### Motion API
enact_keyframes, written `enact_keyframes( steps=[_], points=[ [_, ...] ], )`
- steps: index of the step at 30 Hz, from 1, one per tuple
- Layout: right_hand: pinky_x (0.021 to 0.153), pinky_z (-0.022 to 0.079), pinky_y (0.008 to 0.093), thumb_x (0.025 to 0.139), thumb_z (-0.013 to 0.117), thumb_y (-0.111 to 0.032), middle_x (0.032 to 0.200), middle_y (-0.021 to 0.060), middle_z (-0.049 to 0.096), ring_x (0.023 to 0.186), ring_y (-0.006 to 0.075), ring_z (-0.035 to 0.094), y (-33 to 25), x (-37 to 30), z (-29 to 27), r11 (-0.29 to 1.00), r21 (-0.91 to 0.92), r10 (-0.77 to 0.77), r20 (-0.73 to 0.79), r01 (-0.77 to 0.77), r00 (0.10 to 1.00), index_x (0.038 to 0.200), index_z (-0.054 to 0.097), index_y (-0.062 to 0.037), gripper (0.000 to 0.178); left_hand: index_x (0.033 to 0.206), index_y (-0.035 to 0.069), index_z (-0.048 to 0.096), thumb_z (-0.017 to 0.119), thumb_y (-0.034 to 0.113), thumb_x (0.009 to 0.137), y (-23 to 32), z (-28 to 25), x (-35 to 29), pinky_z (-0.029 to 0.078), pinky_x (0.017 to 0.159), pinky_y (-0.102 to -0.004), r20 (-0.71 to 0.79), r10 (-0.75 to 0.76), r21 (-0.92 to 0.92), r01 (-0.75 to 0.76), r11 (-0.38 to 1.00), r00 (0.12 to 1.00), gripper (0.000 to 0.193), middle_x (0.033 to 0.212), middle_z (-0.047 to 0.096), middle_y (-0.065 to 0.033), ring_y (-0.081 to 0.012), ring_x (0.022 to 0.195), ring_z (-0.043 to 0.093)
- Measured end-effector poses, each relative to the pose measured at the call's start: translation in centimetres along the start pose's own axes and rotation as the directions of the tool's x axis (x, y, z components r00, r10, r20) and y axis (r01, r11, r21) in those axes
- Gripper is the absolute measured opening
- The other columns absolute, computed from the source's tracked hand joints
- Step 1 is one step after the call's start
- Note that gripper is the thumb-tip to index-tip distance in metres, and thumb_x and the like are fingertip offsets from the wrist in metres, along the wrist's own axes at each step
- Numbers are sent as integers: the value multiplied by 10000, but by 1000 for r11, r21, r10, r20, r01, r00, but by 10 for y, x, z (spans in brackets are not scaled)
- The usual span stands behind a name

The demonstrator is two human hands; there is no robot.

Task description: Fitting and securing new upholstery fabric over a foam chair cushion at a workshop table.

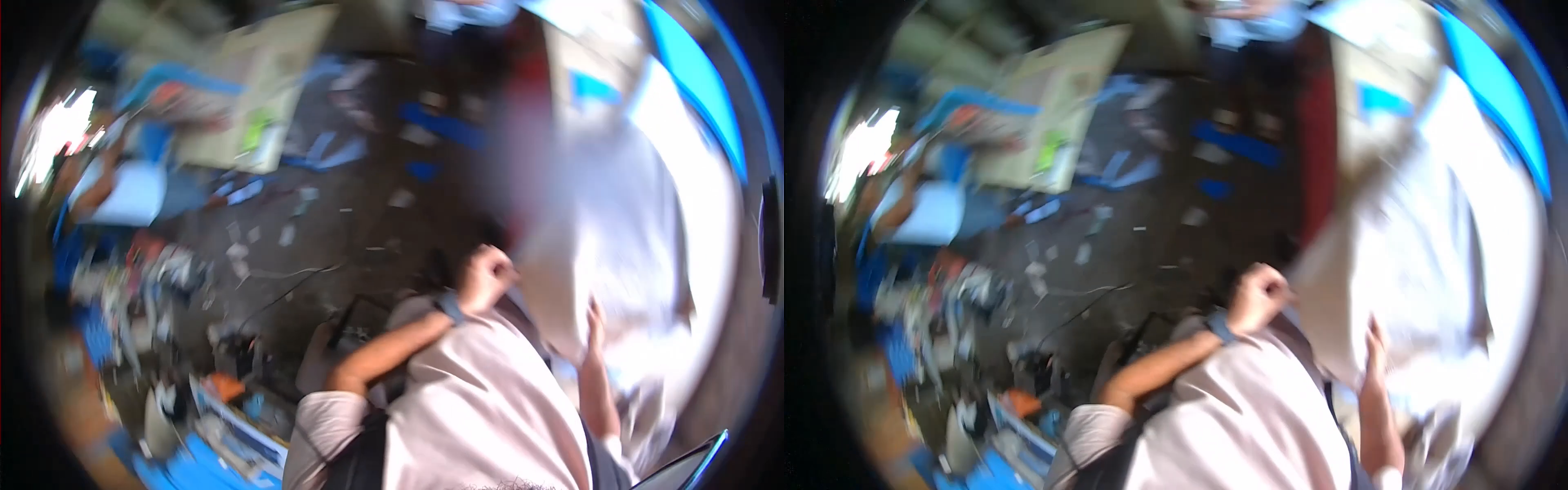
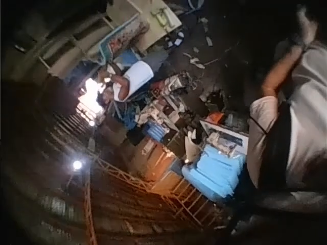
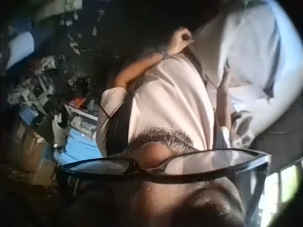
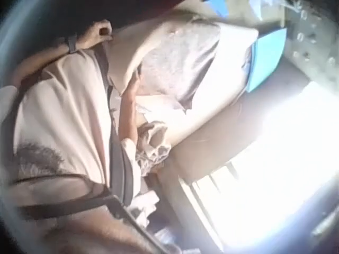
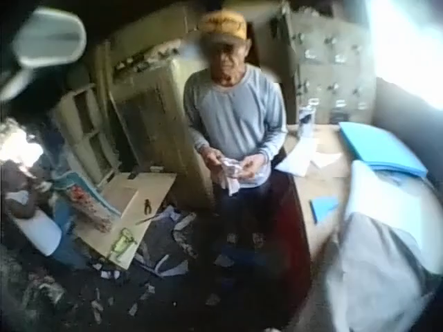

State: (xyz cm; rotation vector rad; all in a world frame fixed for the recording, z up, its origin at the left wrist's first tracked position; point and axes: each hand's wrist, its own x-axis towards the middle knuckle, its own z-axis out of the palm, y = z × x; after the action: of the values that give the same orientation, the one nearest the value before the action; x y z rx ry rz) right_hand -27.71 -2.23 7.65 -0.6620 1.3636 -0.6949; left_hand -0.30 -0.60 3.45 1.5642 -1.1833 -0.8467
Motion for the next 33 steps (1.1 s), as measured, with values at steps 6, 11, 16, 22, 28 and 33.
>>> enact_keyframes(
  steps=[6, 11, 16, 22, 28, 33],
  points=[
    [852, 531, 376, 893, 513, -20, 1176, 174, 594, 1019, 268, 608, -12, -23, 61, 489, -512, -358, 620, 706, 698, 1160, 589, 25, 281, 860, 13, 698, 670, -17, 827, 29, -5, 5, 507, 602, -349, 187, 20, 40, -28, 999, 982, 53, 779, 626, -107, -239, 656, 626],
    [822, 537, 401, 896, 535, -107, 1046, 170, 549, 950, 317, 572, -18, -32, 88, 69, -758, -181, 630, 649, 755, 954, 643, 65, 211, 848, -52, 660, 614, 401, 919, 84, -10, 26, 520, 646, -454, 509, -179, 362, -21, 932, 842, 461, 776, 631, -194, -369, 710, 639],
    [851, 537, 382, 904, 521, -128, 1137, 195, 563, 1037, 290, 571, -9, -32, 83, -23, -700, -211, 701, 714, 681, 1063, 633, 105, 303, 820, -49, 638, 665, 396, 871, 81, 9, 25, 531, 703, -496, 439, -270, 485, 27, 874, 857, 449, 812, 671, -278, -440, 792, 672],
    [870, 540, 425, 847, 725, -133, 1157, 168, 620, 1047, 312, 615, -27, -14, 42, 430, -671, -438, 430, 605, 789, 1171, 659, -28, 347, 963, -59, 637, 642, 106, 903, 18, -11, 3, 546, 680, -354, 405, -397, 60, 409, 911, 824, 175, 846, 695, -101, -150, 818, 661],
    [1225, 108, 508, 951, 476, -593, 1595, 171, 275, 1494, 355, 197, -16, -2, 35, -101, -914, -538, 383, 393, 751, 1498, 410, -148, 708, 960, -59, 636, 621, 97, 946, -9, -15, -19, 530, 654, -274, 495, -566, -126, 698, 705, 660, 158, 852, 698, -102, -124, 782, 637],
    [1226, 104, 512, 964, 463, -585, 1606, 150, 265, 1501, 346, 185, -13, 2, 34, -115, -920, -534, 376, 376, 757, 1512, 392, -155, 700, 989, -70, 618, 646, 116, 907, -8, -16, -17, 521, 672, -310, 523, -483, 146, 484, 863, 703, 205, 821, 692, -114, -134, 749, 631]
  ],
)
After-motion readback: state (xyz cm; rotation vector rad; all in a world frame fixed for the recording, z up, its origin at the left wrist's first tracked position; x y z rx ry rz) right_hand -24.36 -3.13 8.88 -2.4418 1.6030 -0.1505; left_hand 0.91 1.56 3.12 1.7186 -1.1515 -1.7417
